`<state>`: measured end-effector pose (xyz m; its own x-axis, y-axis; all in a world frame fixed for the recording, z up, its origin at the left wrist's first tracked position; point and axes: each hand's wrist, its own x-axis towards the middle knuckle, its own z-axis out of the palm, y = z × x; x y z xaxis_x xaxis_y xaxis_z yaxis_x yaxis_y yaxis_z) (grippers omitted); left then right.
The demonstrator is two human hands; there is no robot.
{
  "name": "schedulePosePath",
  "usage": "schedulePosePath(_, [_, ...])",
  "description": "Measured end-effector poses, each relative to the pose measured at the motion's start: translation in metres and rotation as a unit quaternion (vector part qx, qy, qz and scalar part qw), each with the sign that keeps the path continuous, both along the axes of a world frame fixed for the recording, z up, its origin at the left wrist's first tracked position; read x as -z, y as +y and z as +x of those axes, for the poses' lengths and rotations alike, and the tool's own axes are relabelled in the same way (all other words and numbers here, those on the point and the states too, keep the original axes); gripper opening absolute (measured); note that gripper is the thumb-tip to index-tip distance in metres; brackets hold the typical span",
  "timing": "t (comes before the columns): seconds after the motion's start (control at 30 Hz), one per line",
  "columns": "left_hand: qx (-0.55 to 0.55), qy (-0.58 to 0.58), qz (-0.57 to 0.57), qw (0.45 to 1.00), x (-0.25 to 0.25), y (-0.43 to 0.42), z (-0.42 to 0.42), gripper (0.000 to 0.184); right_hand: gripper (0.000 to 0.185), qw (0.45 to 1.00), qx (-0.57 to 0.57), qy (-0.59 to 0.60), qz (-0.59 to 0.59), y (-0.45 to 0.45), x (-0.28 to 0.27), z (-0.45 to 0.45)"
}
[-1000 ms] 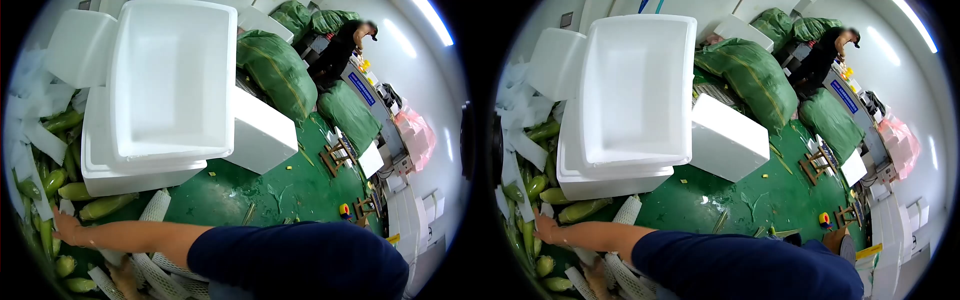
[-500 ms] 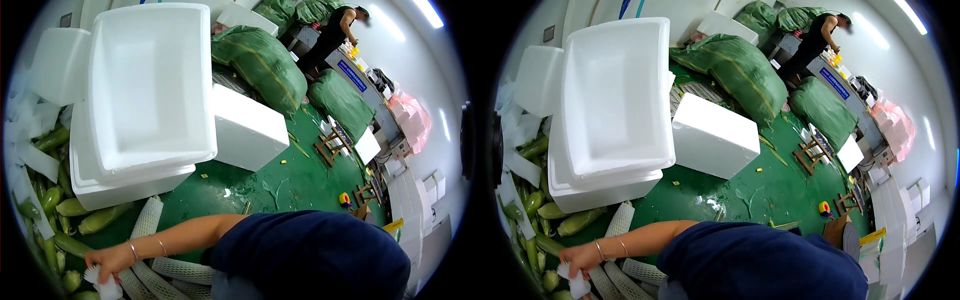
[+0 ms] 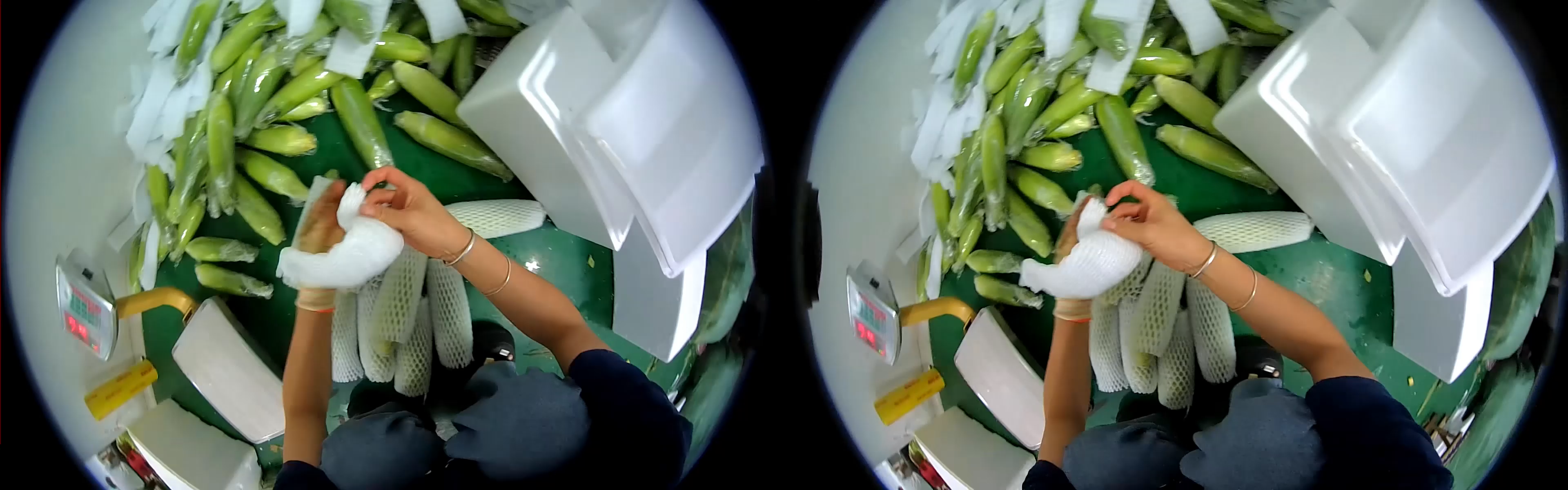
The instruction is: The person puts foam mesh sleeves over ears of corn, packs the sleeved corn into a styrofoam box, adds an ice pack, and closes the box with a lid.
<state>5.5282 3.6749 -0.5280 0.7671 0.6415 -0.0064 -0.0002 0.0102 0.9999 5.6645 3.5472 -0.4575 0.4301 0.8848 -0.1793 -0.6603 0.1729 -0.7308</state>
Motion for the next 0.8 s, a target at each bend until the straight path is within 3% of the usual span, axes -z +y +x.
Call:
schedulePosePath(0.07, [0.018,-0.072,-0.123,0.99,-0.03,-0.028,0.015,0.032,0.01,0.993,0.081,-0.078,-0.042,0.007,0.015,0.002])
schedulePosePath(0.1, [-0.009,-0.121,-0.236,0.964,-0.049,-0.04,0.022,0.032,0.009,0.985,0.112,-0.112,-0.071,0.011,0.017,0.006])
schedulePosePath(0.17, [0.015,-0.039,0.079,0.996,-0.042,-0.032,0.033,0.027,0.007,0.978,0.122,-0.144,-0.091,0.02,0.023,0.012])
schedulePosePath(0.2, [0.023,0.023,0.165,0.986,-0.035,-0.022,0.042,0.026,0.007,0.944,0.178,-0.261,-0.098,0.024,0.032,0.013])
schedulePosePath(0.23, [0.039,-0.007,0.074,0.996,-0.028,-0.014,0.051,0.027,0.007,0.892,0.232,-0.373,-0.105,0.026,0.04,0.014])
schedulePosePath(0.27, [0.049,-0.035,-0.018,0.998,-0.028,-0.007,0.061,0.028,0.004,0.922,0.219,-0.304,-0.095,0.029,0.041,0.019])
schedulePosePath(0.3, [0.06,-0.157,-0.278,0.946,-0.039,-0.004,0.074,0.032,0.001,0.932,0.206,-0.285,-0.093,0.028,0.036,0.026])
schedulePosePath(0.33, [0.06,-0.079,-0.261,0.96,-0.037,0.005,0.079,0.043,0.001,0.938,0.208,-0.253,-0.112,0.029,0.037,0.035])
schedulePosePath(0.37, [0.055,-0.081,-0.26,0.961,-0.031,0.015,0.085,0.043,0.003,0.943,0.211,-0.221,-0.13,0.03,0.038,0.042])
schedulePosePath(0.4, [0.09,-0.136,-0.351,0.922,-0.022,0.027,0.093,0.041,0.005,0.961,0.201,-0.142,-0.122,0.029,0.025,0.047])
schedulePosePath(0.47, [0.159,-0.24,-0.51,0.81,-0.011,0.045,0.103,0.035,0.011,0.974,0.185,0.13,-0.03,0.033,0.033,0.074])
schedulePosePath(0.5, [0.14,-0.262,-0.505,0.81,-0.035,0.044,0.108,0.03,0.014,0.953,0.179,0.244,0.014,0.037,0.032,0.088])
schedulePosePath(0.53, [0.081,-0.229,-0.537,0.808,-0.028,0.052,0.12,0.03,0.017,0.939,0.147,0.309,0.041,0.039,0.041,0.101])
schedulePosePath(0.57, [0.021,-0.194,-0.566,0.801,-0.021,0.058,0.132,0.03,0.022,0.956,0.132,0.261,0.022,0.043,0.035,0.1])
schedulePosePath(0.6, [0.028,-0.18,-0.48,0.858,-0.026,0.049,0.134,0.028,0.028,0.979,0.12,0.16,-0.039,0.047,0.043,0.103])
schedulePosePath(0.63, [0.015,-0.1,-0.225,0.969,0.036,0.066,0.142,0.029,0.033,0.987,0.107,0.056,-0.103,0.05,0.06,0.105])
schedulePosePath(0.67, [-0.027,-0.014,-0.19,0.981,0.053,0.059,0.144,0.03,0.045,0.97,0.104,-0.077,-0.204,0.049,0.083,0.104])
schedulePosePath(0.7, [0.005,0.128,0.046,0.991,0.048,0.05,0.145,0.032,0.046,0.876,0.107,-0.328,-0.336,0.05,0.109,0.104])
schedulePosePath(0.73, [0.064,0.269,0.32,0.906,0.028,0.036,0.14,0.033,0.045,0.858,0.1,-0.376,-0.336,0.05,0.124,0.099])
schedulePosePath(0.77, [0.11,0.309,0.407,0.852,0.012,0.026,0.139,0.035,0.046,0.838,0.091,-0.42,-0.338,0.048,0.132,0.089])
schedulePosePath(0.8, [0.135,0.311,0.419,0.842,0.0,0.02,0.137,0.037,0.047,0.86,0.087,-0.365,-0.346,0.042,0.112,0.083])
